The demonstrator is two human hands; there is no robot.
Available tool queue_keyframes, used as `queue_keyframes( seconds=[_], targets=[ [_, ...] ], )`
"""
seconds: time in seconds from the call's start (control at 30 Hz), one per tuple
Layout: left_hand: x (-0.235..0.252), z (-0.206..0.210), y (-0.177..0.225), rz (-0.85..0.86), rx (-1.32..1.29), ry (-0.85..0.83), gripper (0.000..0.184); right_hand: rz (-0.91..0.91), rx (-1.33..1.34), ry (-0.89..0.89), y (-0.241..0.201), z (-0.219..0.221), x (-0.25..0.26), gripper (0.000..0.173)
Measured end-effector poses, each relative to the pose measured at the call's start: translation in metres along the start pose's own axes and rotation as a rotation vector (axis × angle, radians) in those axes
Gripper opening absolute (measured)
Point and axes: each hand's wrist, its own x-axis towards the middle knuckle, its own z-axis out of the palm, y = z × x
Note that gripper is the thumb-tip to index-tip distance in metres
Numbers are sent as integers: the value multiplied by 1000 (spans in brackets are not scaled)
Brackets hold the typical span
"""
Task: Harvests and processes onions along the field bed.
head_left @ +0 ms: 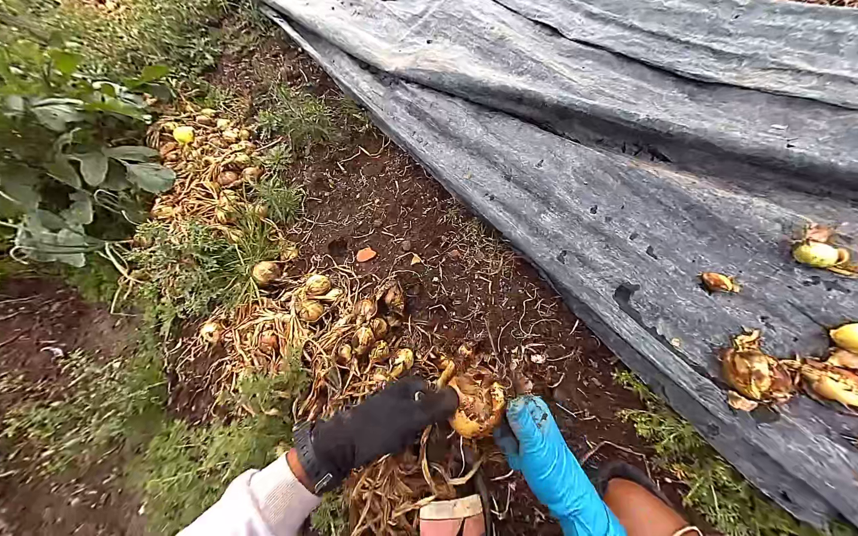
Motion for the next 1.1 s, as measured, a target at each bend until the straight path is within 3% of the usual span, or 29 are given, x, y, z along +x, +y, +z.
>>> queue_keyframes(
  seconds=[0.1,0.23,0.3,0.37,0.47,0.53,0.63,0.7,0.73,0.8,0.87,0.9,0.97,1.03,1.1],
  targets=[
    [18,-5,-17,-33,79,55,54,108,-12,44,13,6,11,56],
    [44,-28,-15,-93,859,329,57,214,-240,-123,-9,11,7,49],
    [49,-40,-18,-112,998,485,48,262,-206,-75,7,9,11,55],
    [41,-42,-17,83,975,490,36,394,-155,-63,20,-5,21,60],
    [32,-2,0,240,971,160,28,485,-82,-123,15,-14,21,66],
    [39,27,-3,238,993,-16,27,340,-66,50,11,-2,16,64],
    [49,41,-1,236,1034,-103,28,119,-153,225,14,8,8,68],
    [58,25,17,183,1102,16,27,102,-355,238,3,0,-4,68],
    [63,13,24,144,1106,156,23,68,-385,246,-5,-8,-10,68],
    [72,-22,22,53,1016,490,18,-80,-206,374,-23,-31,-20,63],
    [83,-48,11,-56,960,641,26,-169,-14,681,-39,-58,-14,28],
    [94,-48,5,-108,985,612,35,-115,34,796,-47,-71,-9,32],
    [122,-18,-11,-222,1022,472,58,124,49,841,-71,-77,-3,35],
    [147,12,-20,-267,995,347,68,8,-1,721,-45,-72,19,34],
    [158,25,-34,-217,969,337,57,134,-104,544,-21,-51,25,32]
  ],
)
